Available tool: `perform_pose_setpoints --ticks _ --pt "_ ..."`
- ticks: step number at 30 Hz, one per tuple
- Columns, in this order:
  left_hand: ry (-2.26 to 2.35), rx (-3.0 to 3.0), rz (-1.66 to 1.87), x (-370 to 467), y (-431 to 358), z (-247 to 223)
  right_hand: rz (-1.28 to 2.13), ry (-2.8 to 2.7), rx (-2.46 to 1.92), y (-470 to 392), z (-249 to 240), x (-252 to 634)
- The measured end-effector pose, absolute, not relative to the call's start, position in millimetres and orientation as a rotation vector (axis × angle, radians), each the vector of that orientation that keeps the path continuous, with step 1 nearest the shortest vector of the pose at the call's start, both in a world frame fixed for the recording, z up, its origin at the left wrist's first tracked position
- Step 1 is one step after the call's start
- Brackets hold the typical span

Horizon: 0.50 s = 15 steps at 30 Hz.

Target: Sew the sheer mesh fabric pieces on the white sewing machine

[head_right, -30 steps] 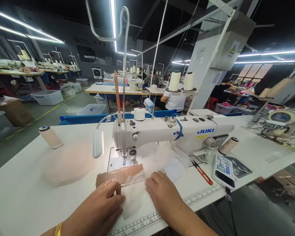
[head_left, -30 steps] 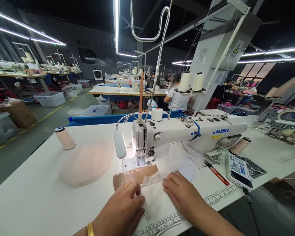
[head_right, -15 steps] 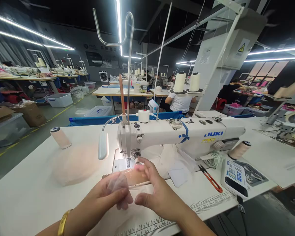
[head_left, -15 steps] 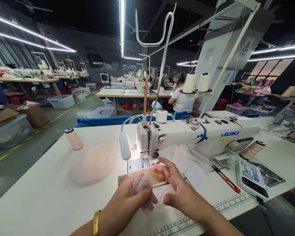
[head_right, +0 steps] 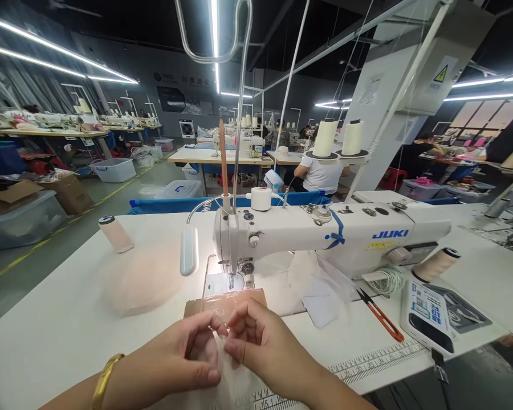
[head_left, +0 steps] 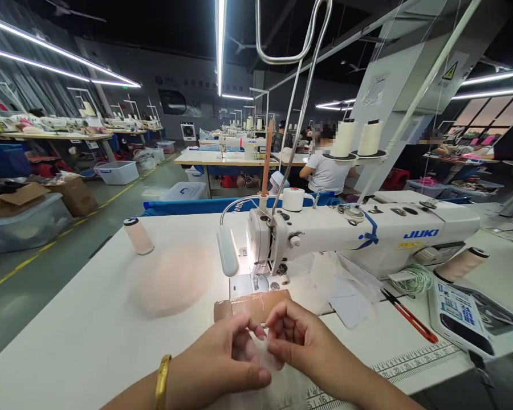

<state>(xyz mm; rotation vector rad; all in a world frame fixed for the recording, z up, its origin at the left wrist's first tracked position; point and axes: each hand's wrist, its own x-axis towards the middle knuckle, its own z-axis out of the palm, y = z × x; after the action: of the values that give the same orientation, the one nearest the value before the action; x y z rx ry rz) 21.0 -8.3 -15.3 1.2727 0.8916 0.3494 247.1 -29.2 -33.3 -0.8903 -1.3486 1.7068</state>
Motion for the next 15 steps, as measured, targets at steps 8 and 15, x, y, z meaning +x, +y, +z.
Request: perform_pose_setpoints --ticks 8,15 --pt "0.986 1.406 0.416 33.5 13.2 -11.0 1.834 -1.535 -1.063 -6.3 -38.8 258.8" --pt "1.153 1.508 0.49 40.9 30.5 -25.4 1.405 -2.061 -1.29 37.9 -13.1 271.6"
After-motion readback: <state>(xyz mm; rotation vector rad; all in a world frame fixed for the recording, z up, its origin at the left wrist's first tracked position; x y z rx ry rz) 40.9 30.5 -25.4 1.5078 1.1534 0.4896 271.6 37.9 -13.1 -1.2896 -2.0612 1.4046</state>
